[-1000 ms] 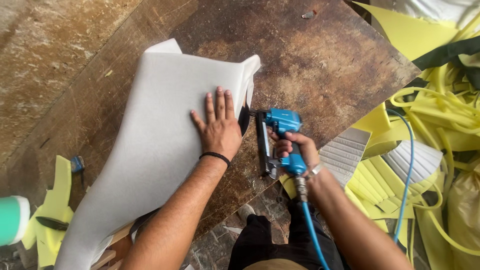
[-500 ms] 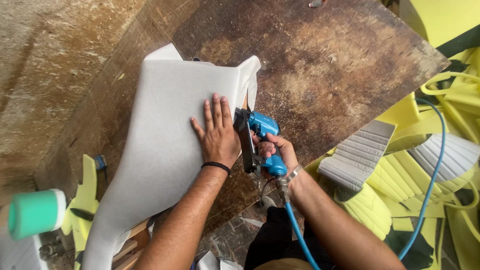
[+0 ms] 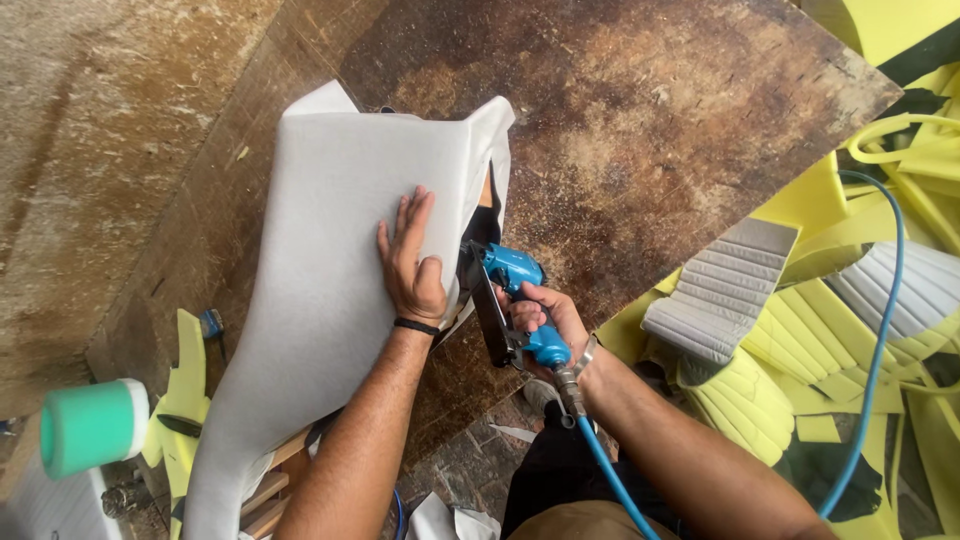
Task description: The person staples a light-colored fabric cover onto a contoured foam seat using a pneumatic staple gun, then trims excess fabric with scissors. The person repeatedly smooths and adjusts the fabric to fit the seat's curves before securing it.
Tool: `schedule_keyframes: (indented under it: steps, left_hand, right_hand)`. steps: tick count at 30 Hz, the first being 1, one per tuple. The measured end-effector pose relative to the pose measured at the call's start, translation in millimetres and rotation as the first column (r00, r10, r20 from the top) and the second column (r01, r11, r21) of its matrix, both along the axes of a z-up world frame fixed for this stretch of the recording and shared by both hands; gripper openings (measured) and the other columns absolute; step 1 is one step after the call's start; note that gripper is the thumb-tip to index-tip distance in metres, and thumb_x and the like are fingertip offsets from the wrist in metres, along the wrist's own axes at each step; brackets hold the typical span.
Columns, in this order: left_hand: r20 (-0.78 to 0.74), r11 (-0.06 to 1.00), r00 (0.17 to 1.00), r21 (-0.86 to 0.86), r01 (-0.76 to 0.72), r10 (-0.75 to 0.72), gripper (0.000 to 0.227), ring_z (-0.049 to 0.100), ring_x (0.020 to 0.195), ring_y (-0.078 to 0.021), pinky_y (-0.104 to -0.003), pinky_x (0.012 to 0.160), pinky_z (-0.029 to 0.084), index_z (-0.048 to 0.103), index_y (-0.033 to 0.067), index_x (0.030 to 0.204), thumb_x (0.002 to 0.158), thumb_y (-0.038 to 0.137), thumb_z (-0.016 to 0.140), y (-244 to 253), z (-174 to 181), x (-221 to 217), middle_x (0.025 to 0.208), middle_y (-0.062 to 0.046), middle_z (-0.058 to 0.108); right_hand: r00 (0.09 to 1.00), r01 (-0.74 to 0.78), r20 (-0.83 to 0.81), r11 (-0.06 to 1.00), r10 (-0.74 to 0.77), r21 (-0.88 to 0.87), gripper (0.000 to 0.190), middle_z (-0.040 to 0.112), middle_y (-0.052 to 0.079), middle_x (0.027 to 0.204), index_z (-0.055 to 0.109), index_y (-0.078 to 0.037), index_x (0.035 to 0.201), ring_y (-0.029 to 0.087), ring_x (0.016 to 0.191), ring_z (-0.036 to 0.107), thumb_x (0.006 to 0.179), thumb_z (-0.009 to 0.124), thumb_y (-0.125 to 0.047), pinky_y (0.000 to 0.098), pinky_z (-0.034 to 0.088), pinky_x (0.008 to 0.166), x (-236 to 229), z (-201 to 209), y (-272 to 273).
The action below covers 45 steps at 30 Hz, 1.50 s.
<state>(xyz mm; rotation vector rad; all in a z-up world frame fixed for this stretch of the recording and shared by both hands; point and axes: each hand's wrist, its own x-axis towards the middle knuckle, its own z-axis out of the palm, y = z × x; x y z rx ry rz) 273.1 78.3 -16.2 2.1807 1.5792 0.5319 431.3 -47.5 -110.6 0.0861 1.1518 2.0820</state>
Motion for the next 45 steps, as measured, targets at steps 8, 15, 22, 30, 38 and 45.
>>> schedule_keyframes:
  steps: [8, 15, 22, 30, 38, 45]
  left_hand:
    - [0.103, 0.999, 0.994, -0.036, -0.029, 0.033, 0.073, 0.038, 0.156, -0.0321, -0.061, 0.130, 0.004, 0.054, 0.0072, 0.149, 0.079, 0.021, 0.038, -1, -2, -1, 0.156, -0.014, 0.055]
    - [0.197, 0.998, 0.979, -0.044, -0.039, 0.047, 0.069, 0.040, 0.156, -0.0313, -0.056, 0.134, 0.002, 0.055, 0.0075, 0.148, 0.082, 0.019, 0.038, 3, 0, -8, 0.153, -0.015, 0.059]
    - [0.185, 0.998, 0.982, -0.049, -0.037, 0.045, 0.070, 0.040, 0.155, -0.0315, -0.057, 0.132, 0.000, 0.056, 0.0066, 0.147, 0.080, 0.018, 0.038, -2, 1, -4, 0.151, -0.016, 0.060]
    - [0.136, 0.999, 0.991, -0.044, 0.018, -0.012, 0.073, 0.035, 0.156, -0.0328, -0.058, 0.130, 0.003, 0.055, 0.0061, 0.147, 0.076, 0.018, 0.039, 4, 6, -4, 0.154, -0.015, 0.057]
    - [0.189, 1.000, 0.982, -0.026, 0.007, -0.002, 0.071, 0.040, 0.155, -0.0332, -0.058, 0.132, 0.005, 0.057, 0.0062, 0.146, 0.078, 0.018, 0.038, 5, -4, -6, 0.152, -0.014, 0.060]
    - [0.147, 1.000, 0.989, -0.017, -0.001, 0.003, 0.066, 0.040, 0.153, -0.0329, -0.056, 0.131, 0.006, 0.057, 0.0081, 0.145, 0.083, 0.020, 0.038, 9, -7, -10, 0.151, -0.014, 0.060]
  right_hand:
    - [0.989, -0.143, -0.003, 0.981, 0.145, 0.130, 0.035, 0.054, -0.005, 0.064, 0.060, 0.005, 0.117, 0.007, 0.051, 0.058, 0.093, 0.067, -0.021, 0.0219, 0.055, 0.049, -12, -8, -27]
    - [0.962, -0.190, 0.238, 0.957, 0.136, 0.220, 0.037, 0.054, -0.005, 0.062, 0.062, 0.006, 0.119, 0.008, 0.051, 0.058, 0.092, 0.068, -0.019, 0.0241, 0.056, 0.052, -1, -13, -33]
    - [0.985, -0.164, 0.072, 0.982, 0.158, 0.096, 0.038, 0.057, -0.004, 0.061, 0.064, 0.006, 0.116, 0.008, 0.049, 0.060, 0.090, 0.067, -0.020, 0.0242, 0.057, 0.051, -8, -3, -55]
    - [0.990, -0.136, -0.005, 0.975, 0.139, 0.177, 0.030, 0.055, -0.005, 0.063, 0.063, 0.003, 0.115, 0.007, 0.052, 0.059, 0.094, 0.065, -0.019, 0.0236, 0.056, 0.052, -26, 0, -34]
    - [0.650, -0.533, 0.748, 0.779, 0.129, 0.329, 0.030, 0.058, 0.002, 0.059, 0.062, 0.001, 0.111, 0.015, 0.046, 0.059, 0.087, 0.067, -0.016, 0.0340, 0.057, 0.052, 11, 26, -12]
    - [0.425, -0.691, 0.901, 0.675, 0.091, 0.258, 0.024, 0.061, 0.008, 0.064, 0.060, 0.004, 0.098, 0.019, 0.051, 0.062, 0.085, 0.071, -0.012, 0.0383, 0.058, 0.053, 17, 31, 11]
